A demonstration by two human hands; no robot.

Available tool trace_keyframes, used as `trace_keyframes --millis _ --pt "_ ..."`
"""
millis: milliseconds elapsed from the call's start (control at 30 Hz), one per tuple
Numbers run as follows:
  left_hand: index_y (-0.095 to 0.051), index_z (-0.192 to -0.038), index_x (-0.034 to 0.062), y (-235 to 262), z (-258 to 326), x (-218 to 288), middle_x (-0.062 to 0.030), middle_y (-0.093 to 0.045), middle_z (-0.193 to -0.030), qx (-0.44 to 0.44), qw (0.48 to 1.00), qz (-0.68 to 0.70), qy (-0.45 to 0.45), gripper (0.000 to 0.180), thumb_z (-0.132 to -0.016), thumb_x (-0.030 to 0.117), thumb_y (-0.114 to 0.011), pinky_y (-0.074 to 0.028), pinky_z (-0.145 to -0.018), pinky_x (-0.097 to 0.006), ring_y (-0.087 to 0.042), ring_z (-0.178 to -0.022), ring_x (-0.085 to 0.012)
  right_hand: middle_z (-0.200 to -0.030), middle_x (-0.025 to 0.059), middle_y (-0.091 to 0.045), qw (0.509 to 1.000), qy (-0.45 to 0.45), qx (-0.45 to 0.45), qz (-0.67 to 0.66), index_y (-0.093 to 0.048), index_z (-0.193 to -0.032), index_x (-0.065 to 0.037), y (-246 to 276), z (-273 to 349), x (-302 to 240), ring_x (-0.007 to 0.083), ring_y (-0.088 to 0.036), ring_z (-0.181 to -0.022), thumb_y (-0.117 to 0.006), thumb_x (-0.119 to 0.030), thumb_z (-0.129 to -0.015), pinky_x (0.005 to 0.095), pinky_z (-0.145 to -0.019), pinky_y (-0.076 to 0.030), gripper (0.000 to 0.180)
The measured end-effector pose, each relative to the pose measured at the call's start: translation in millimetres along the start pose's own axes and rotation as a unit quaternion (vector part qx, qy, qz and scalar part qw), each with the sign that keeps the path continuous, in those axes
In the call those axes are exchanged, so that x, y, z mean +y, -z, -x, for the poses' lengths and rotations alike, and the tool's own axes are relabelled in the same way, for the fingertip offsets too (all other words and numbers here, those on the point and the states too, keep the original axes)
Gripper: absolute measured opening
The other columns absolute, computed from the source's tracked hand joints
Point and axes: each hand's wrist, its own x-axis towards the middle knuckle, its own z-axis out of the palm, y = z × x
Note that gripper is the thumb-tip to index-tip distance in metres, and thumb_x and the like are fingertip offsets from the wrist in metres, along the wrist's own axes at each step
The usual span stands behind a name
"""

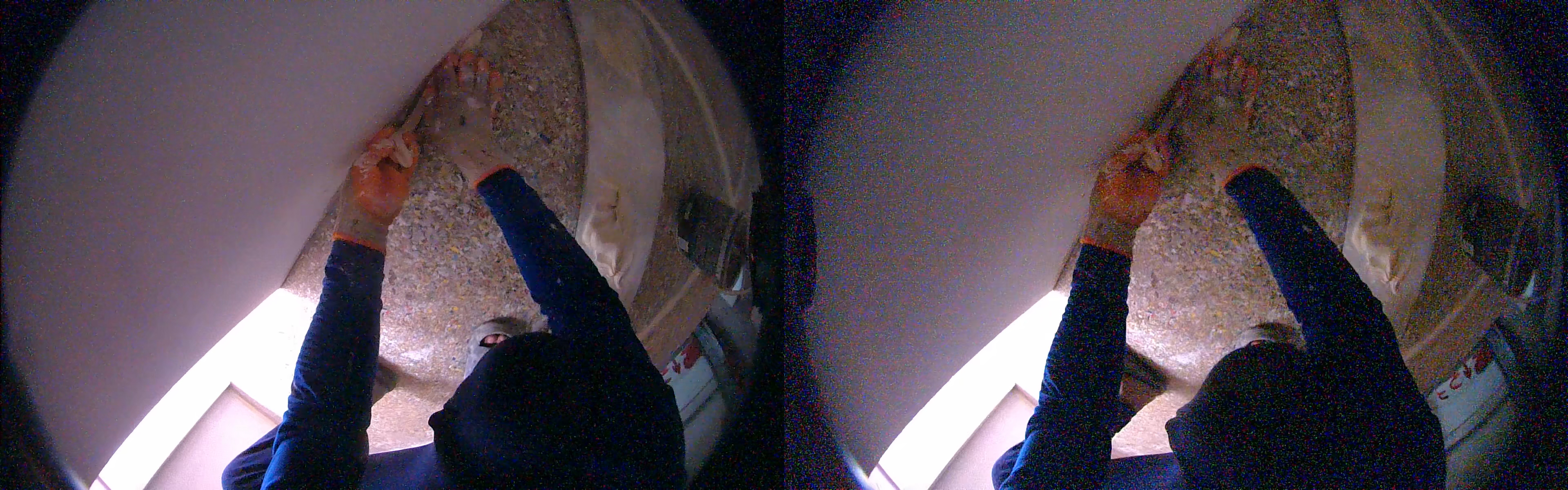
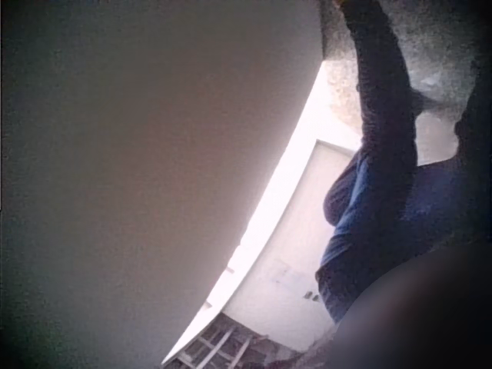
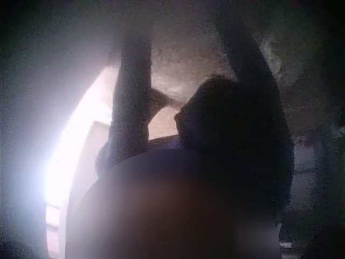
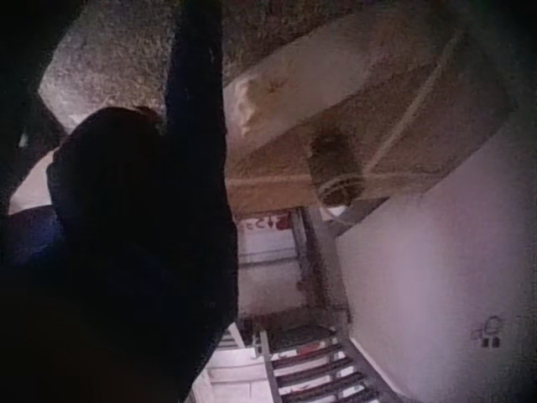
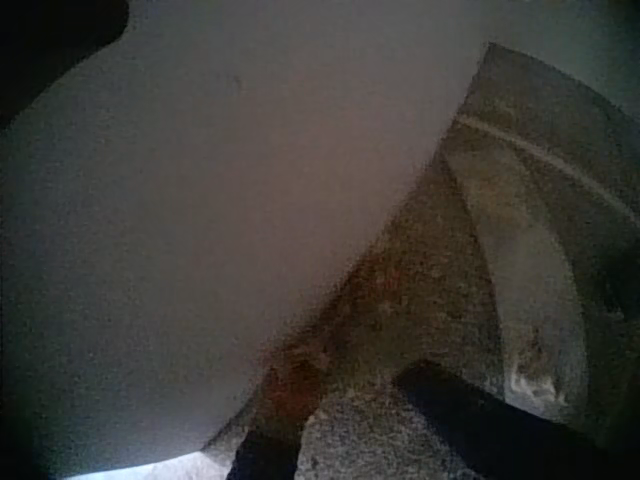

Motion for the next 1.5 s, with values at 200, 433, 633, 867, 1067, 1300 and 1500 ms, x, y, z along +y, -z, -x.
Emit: trace_keyframes --millis 200,433,633,867,1067,1300,1500 --pt "-0.064 -0.112 -0.0005 11 -2 2 -0.0098 -0.065 -0.104 0.056 0.998 -0.016 -0.003 0.025 -0.088 0.005 -0.069 -0.053 -0.105 -0.039 -0.062 -0.106 -0.0250 -0.163 0.0285 -0.029 0.992 0.089 -0.078 0.041 -0.041 -0.154 -0.003 -18 6 19 0.0474 -0.023 -0.152 -0.051 -0.034 -0.100 0.0629 -0.124 -0.008 0.062" --pt "-0.060 -0.122 0.0037 26 -3 -6 -0.0115 -0.061 -0.121 0.004 0.937 -0.325 -0.128 0.034 -0.090 0.009 -0.070 -0.057 -0.098 -0.039 -0.063 -0.107 -0.0249 -0.165 0.0205 -0.030 0.920 0.119 -0.352 0.125 -0.038 -0.157 -0.007 -65 -59 103 0.0386 -0.031 -0.151 -0.047 -0.037 -0.105 0.0594 -0.124 -0.019 0.061" --pt "-0.055 -0.129 0.0066 42 -8 -1 -0.0119 -0.059 -0.126 0.016 0.999 0.024 0.033 0.041 -0.091 0.017 -0.069 -0.059 -0.091 -0.040 -0.064 -0.107 -0.0276 -0.160 0.0192 -0.041 0.996 -0.083 -0.019 0.035 -0.043 -0.155 -0.009 -90 -55 84 0.0359 -0.039 -0.147 -0.051 -0.041 -0.102 0.0485 -0.123 -0.028 0.062" --pt "-0.054 -0.125 0.0057 56 -18 4 -0.0126 -0.061 -0.120 -0.033 0.996 -0.004 0.083 0.036 -0.092 0.014 -0.068 -0.058 -0.093 -0.043 -0.062 -0.109 -0.0308 -0.155 0.0187 -0.047 0.971 -0.139 -0.188 -0.039 -0.053 -0.147 -0.013 -58 -71 91 0.0328 -0.045 -0.143 -0.059 -0.038 -0.096 0.0498 -0.113 -0.041 0.057" --pt "-0.059 -0.121 0.0051 43 -10 6 -0.0090 -0.061 -0.109 -0.003 0.994 0.084 0.069 0.034 -0.088 0.004 -0.068 -0.057 -0.095 -0.047 -0.061 -0.109 -0.0298 -0.147 0.0175 -0.055 0.999 -0.046 -0.004 0.013 -0.060 -0.139 -0.013 -31 -40 44 0.0355 -0.054 -0.133 -0.069 -0.030 -0.087 0.0509 -0.105 -0.048 0.056" --pt "-0.062 -0.125 -0.0006 50 -5 16 -0.0141 -0.066 -0.127 -0.107 0.981 0.107 0.121 0.032 -0.094 0.004 -0.063 -0.053 -0.107 -0.045 -0.061 -0.120 -0.0310 -0.147 0.0119 -0.056 0.985 -0.019 -0.145 0.097 -0.056 -0.144 -0.016 -21 -55 55 0.0374 -0.050 -0.137 -0.065 -0.025 -0.089 0.0603 -0.118 -0.030 0.056" --pt "-0.066 -0.114 0.0044 60 -11 16 -0.0100 -0.069 -0.109 -0.035 0.985 0.126 0.110 0.028 -0.087 -0.001 -0.069 -0.055 -0.103 -0.045 -0.066 -0.108 -0.0281 -0.154 0.0070 -0.052 0.994 -0.077 -0.034 0.074 -0.052 -0.150 -0.021 -42 18 -11 0.0363 -0.040 -0.147 -0.056 -0.026 -0.096 0.0597 -0.123 -0.019 0.055"
